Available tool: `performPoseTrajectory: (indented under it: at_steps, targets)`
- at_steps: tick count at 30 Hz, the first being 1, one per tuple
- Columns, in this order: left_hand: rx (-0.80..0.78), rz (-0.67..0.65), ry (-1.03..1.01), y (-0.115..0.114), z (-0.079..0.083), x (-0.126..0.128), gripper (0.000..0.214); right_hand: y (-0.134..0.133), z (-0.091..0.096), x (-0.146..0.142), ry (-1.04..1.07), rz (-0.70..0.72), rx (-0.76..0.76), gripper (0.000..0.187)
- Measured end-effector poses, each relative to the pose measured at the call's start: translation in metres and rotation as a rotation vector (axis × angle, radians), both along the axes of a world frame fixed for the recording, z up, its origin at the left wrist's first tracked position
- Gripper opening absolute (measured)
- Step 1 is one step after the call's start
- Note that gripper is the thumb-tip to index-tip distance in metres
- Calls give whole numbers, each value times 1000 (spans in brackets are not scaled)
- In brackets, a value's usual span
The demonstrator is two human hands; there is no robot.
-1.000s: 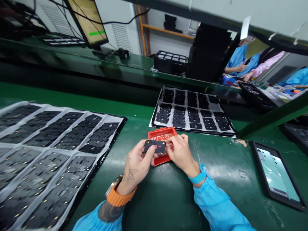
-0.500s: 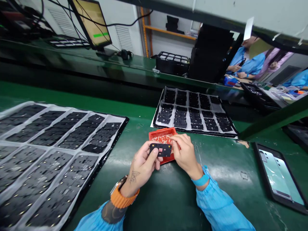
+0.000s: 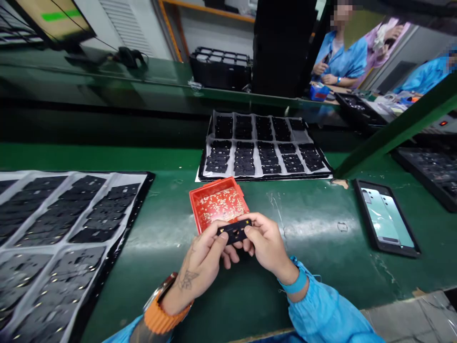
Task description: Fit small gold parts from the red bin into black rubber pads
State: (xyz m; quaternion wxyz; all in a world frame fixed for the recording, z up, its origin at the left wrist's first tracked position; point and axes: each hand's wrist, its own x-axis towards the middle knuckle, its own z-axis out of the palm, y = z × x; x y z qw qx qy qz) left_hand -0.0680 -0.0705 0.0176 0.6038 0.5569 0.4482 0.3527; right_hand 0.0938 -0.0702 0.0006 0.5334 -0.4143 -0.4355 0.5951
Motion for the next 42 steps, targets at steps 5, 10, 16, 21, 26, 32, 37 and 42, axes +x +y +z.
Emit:
performPoseTrajectory:
  at_steps: [5, 10, 16, 21, 26, 32, 37, 42]
  targets:
    - [-85, 48, -85, 3, 1, 4, 31, 0, 5, 3, -40, 22, -14, 23]
    - [-156, 87, -139, 6, 1, 6, 35, -2, 4, 3, -3, 47, 20, 26]
    - [-139, 81, -136, 5, 3, 6, 38, -1, 3, 3, -8, 35, 3, 23]
    - [-110, 82, -133, 3, 1, 7, 43, -1, 4, 2, -94, -20, -24, 30]
    - [-110, 106, -116, 1, -1, 7, 40, -3, 6, 0, -164, -48, -34, 34]
    - [-144, 164, -91, -2, 3, 11, 35, -7, 0, -5, -142, -127, 9, 31]
    - [-207, 202, -191, 0, 1, 13, 40, -8, -3, -9, -124, -114, -63, 34]
    - [-225, 169, -297, 1, 0, 12, 47, -6, -4, -5, -87, -72, -69, 38]
